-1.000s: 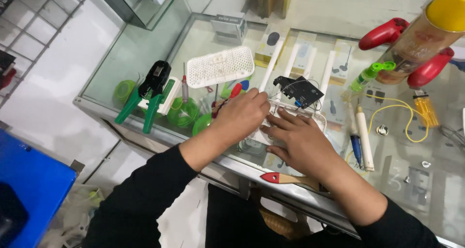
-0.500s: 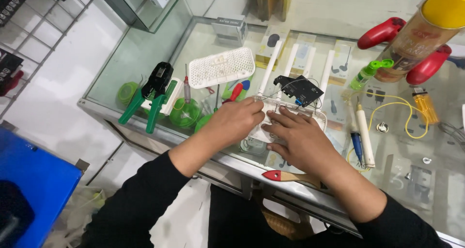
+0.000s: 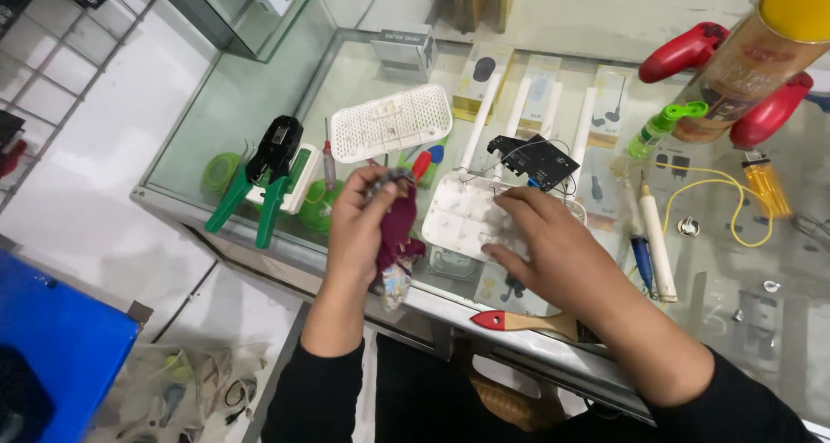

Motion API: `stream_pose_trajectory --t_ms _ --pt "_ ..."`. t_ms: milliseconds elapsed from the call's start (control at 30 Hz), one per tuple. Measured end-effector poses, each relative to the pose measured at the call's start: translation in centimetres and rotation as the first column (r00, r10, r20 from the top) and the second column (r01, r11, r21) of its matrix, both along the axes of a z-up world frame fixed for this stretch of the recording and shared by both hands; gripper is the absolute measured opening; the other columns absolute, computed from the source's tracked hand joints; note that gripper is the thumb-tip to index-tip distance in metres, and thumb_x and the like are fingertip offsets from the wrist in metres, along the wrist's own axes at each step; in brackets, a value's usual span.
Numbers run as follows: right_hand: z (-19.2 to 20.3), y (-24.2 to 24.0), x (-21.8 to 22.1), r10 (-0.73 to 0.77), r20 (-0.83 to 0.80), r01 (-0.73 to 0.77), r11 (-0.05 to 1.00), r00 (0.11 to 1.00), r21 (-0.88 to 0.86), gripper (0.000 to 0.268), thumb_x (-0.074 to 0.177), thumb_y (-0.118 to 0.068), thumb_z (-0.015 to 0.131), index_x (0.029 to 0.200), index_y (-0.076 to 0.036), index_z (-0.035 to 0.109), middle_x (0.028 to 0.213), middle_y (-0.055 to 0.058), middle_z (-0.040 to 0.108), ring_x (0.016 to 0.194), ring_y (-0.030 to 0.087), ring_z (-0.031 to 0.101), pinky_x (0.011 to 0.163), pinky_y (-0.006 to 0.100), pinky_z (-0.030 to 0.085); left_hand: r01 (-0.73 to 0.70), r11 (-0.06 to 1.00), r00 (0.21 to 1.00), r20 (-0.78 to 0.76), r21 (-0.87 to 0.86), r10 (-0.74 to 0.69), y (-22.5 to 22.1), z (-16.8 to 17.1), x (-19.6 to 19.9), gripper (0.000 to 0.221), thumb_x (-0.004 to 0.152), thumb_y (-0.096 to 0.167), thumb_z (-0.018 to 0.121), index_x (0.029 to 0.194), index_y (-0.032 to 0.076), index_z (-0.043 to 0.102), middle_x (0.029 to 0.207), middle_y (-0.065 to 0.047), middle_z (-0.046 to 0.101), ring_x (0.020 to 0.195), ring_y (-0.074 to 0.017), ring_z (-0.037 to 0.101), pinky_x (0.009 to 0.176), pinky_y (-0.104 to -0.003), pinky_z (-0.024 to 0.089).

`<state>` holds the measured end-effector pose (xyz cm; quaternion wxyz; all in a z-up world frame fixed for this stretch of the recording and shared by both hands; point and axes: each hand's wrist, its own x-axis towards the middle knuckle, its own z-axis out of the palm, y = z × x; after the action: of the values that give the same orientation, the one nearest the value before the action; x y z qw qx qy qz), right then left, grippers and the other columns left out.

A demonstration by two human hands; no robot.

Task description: Clean and reassemble a wireless router using a brush and cleaning solution

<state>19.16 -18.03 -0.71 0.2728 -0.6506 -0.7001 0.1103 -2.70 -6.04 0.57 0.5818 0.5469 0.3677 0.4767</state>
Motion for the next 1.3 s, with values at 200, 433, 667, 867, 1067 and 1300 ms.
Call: stream_pose_trajectory --t_ms 200,433,667,867,1067,1300 --pt "-0.9 -0.8 1.8 -0.147 0.271 0.116 0.985 0.951 0.128 0.010 0.093 -0.021 0.070 0.098 -0.017 0.077 0.109 0.001 0.067 0.108 0.023 0.068 0.080 0.033 0.061 0.339 0.733 0.765 -0.626 0.590 0.150 1.1 -2.7 2.6 0.020 0.090 0.015 0.076 0.110 0.021 0.075 0.100 -0.001 0.070 0.094 -0.0287 0.072 0.075 -0.040 0.060" --pt "-2.2 -1.2 1.6 -0.128 0.339 0.117 0.992 0.932 0.052 0.045 0.086 -0.038 0.074 0.117 -0.005 0.073 0.113 0.013 0.068 0.112 0.031 0.065 0.078 0.038 0.062 0.624 0.213 0.627 -0.644 0.752 0.437 1.3 -2.9 5.6 0.011 0.097 0.013 0.063 0.105 0.016 0.070 0.092 -0.001 0.061 0.080 -0.0211 0.069 0.065 -0.032 0.057" --pt "-2.0 -1.2 0.7 -0.089 0.502 0.202 0.963 0.860 -0.176 0.059 0.094 -0.052 0.060 0.136 -0.011 0.063 0.133 0.005 0.058 0.131 0.028 0.052 0.080 0.044 0.060 0.754 0.010 0.567 -0.658 0.657 0.496 2.7 -0.7 7.0 0.012 0.091 0.006 0.062 0.095 0.012 0.072 0.088 -0.001 0.062 0.077 -0.0184 0.066 0.055 -0.028 0.053" --pt "-2.5 -0.9 0.4 -0.099 0.481 0.225 0.951 0.871 -0.212 0.060 0.094 -0.053 0.060 0.136 -0.009 0.063 0.132 0.005 0.056 0.129 0.028 0.051 0.081 0.046 0.059 0.850 0.174 0.480 -0.867 0.497 0.132 3.7 0.5 6.2 0.012 0.096 0.012 0.061 0.090 0.012 0.072 0.091 -0.002 0.065 0.087 -0.0273 0.067 0.068 -0.036 0.056" --pt "-2.3 -1.0 0.9 -0.075 0.481 0.199 0.956 0.873 -0.213 0.058 0.094 -0.050 0.062 0.137 -0.012 0.063 0.132 0.004 0.055 0.130 0.029 0.049 0.087 0.048 0.056 0.765 0.292 0.511 -0.817 0.574 0.268 3.6 -2.8 6.9 0.006 0.093 0.021 0.067 0.095 0.020 0.073 0.090 0.003 0.063 0.091 -0.0219 0.066 0.071 -0.033 0.056" --pt "-2.0 -1.4 0.8 -0.063 0.506 0.174 0.969 0.860 -0.176 0.053 0.095 -0.044 0.061 0.137 -0.011 0.063 0.131 0.004 0.055 0.126 0.029 0.052 0.085 0.044 0.056 0.724 0.186 0.517 -0.701 0.664 0.492 3.0 -4.4 8.5 0.009 0.087 0.008 0.061 0.092 0.011 0.069 0.086 -0.001 0.056 0.081 -0.0209 0.064 0.058 -0.030 0.052"
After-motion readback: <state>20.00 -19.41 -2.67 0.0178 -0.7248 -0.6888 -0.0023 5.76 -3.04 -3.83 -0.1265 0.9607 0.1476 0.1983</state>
